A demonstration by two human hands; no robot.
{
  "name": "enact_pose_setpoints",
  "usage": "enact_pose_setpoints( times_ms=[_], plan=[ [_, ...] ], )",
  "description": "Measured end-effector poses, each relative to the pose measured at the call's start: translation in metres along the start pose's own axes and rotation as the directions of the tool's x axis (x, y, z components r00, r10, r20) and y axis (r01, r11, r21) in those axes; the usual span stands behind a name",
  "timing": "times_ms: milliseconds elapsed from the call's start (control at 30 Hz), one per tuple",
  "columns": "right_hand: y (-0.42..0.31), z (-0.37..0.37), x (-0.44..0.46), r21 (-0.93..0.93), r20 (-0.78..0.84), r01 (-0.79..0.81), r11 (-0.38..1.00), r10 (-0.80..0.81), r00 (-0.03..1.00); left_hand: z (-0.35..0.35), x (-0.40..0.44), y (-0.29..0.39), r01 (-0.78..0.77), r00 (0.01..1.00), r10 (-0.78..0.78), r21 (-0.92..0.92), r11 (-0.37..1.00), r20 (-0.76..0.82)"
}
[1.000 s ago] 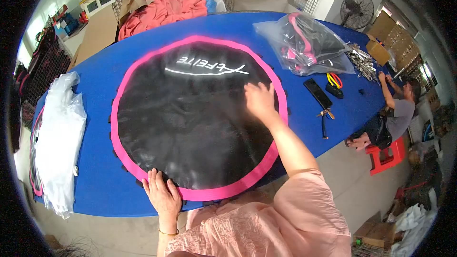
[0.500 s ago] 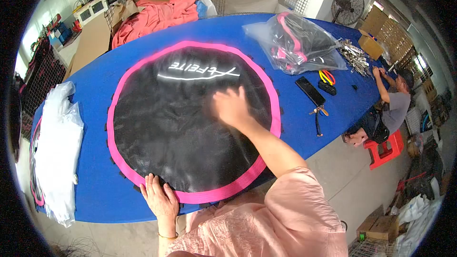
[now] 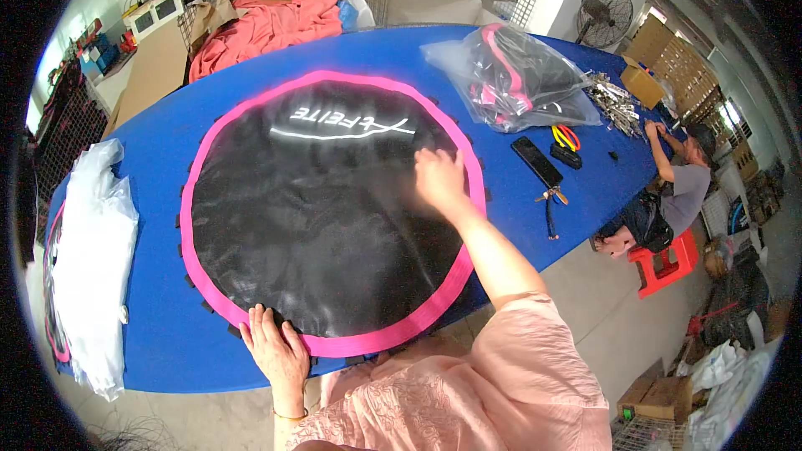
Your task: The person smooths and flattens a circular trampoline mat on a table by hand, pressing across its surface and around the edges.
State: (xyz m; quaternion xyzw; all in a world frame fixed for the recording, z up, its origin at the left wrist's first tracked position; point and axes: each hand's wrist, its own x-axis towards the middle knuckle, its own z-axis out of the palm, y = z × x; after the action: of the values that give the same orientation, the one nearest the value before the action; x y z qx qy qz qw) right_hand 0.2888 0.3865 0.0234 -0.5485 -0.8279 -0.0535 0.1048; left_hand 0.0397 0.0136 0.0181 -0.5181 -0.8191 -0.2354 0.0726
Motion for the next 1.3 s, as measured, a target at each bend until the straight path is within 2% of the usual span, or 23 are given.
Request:
enact_pose_setpoints(
  times_ms=[67,200,300,400,467,533,700,767,933,1033,1300],
  plan=[
    [-0.011,0.011,-0.007,0.051,-0.059,0.096,0.994,-0.093,0.994,0.000,0.000,0.000,-0.002,1.000,0.002,-0.001,1.000,-0.005],
    [-0.034,-0.008,-0.035,0.090,-0.041,0.224,0.971,-0.221,0.974,0.002,-0.002,-0.001,0.003,1.000,-0.003,-0.003,1.000,0.004],
    [-0.012,-0.008,-0.056,0.131,-0.076,0.224,0.966,-0.216,0.973,0.001,-0.001,-0.002,0.006,1.000,-0.006,-0.004,1.000,0.007],
    [0.022,-0.023,-0.074,0.061,-0.028,0.060,0.996,-0.059,0.998,0.001,-0.002,-0.001,0.007,1.000,-0.007,-0.006,1.000,0.016],
    [0.030,-0.031,-0.082,0.075,0.013,0.012,0.997,-0.013,1.000,0.001,-0.002,-0.002,0.007,1.000,-0.007,-0.006,1.000,0.025],
    [0.031,-0.030,-0.086,0.068,0.028,0.035,0.997,-0.037,0.999,0.002,-0.002,-0.003,0.001,1.000,-0.001,0.016,1.000,0.012],
    [0.000,-0.033,-0.120,0.181,-0.083,0.265,0.947,-0.254,0.964,0.001,-0.001,0.000,0.020,1.000,-0.020,0.007,1.000,0.011],
    [-0.013,-0.045,-0.134,0.239,-0.042,0.268,0.933,-0.266,0.963,0.000,0.000,0.000,0.009,1.000,-0.009,-0.003,1.000,0.004],
    [-0.016,-0.048,-0.156,0.307,-0.031,0.271,0.912,-0.275,0.961,-0.010,0.000,-0.010,0.013,0.999,-0.008,-0.100,0.995,0.047],
    [-0.013,-0.043,-0.153,0.334,-0.032,0.279,0.900,-0.284,0.958,-0.024,-0.001,-0.021,-0.060,0.981,0.093,-0.189,0.980,0.168],
    [0.012,-0.036,-0.111,0.295,-0.041,0.373,0.880,-0.379,0.925,-0.043,-0.001,-0.002,-0.069,0.939,0.149,-0.254,0.965,0.311]
  ],
)
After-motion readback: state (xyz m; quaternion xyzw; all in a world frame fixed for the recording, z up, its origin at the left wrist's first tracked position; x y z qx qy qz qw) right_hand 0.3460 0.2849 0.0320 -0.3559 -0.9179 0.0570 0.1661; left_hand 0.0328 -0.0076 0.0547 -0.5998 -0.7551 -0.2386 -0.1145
